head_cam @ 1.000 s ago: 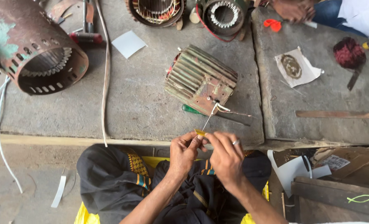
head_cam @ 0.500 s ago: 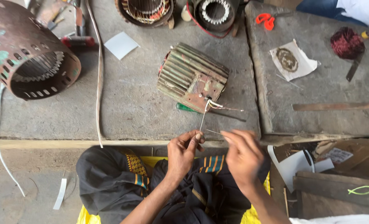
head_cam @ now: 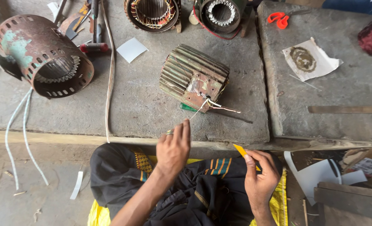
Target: The person sits on the floor and uses a yellow plastic tool to strip the insulation from the ends of white wires connected to a motor stator. The person repeatedly scrapes the wire ends to expose the copper strands.
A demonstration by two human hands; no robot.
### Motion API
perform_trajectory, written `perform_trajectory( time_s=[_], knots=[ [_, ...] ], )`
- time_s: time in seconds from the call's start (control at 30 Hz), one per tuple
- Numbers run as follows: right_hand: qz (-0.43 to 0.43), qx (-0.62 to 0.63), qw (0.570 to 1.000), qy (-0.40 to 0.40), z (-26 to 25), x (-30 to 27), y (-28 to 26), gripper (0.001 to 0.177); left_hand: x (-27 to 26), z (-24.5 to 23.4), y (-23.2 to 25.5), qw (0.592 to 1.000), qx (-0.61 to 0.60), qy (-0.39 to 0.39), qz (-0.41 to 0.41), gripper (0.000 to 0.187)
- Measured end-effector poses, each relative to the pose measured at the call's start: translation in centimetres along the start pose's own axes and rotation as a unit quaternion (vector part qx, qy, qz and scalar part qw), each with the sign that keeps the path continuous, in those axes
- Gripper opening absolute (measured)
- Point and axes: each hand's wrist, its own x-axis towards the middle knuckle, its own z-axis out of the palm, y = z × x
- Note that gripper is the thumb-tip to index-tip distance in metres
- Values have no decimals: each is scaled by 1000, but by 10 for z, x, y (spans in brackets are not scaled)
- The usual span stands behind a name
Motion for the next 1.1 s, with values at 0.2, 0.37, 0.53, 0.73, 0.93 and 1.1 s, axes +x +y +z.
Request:
perform_trajectory(
  time_s=[0.2,0.37,0.53,0.73,0.93,1.1],
  knots=[
    [10,-6,1000,20,-7,-3,8,10,25,2,42,946,-319,6,-56,30],
    [8,1,999,34,-9,-1,13,10,19,4,-15,423,-770,-119,-462,29],
    [-30,25,999,-1,13,9,-2,9,-3,29,23,286,-826,-149,-463,23],
    [-137,-28,990,-1,54,40,-37,14,-6,28,14,258,-852,-132,-435,21],
    [-256,-113,960,0,86,73,-51,22,-2,14,18,324,-829,-118,-440,21],
    [-260,-118,958,-13,102,72,-46,24,-2,14,16,278,-836,-148,-450,20]
  ],
)
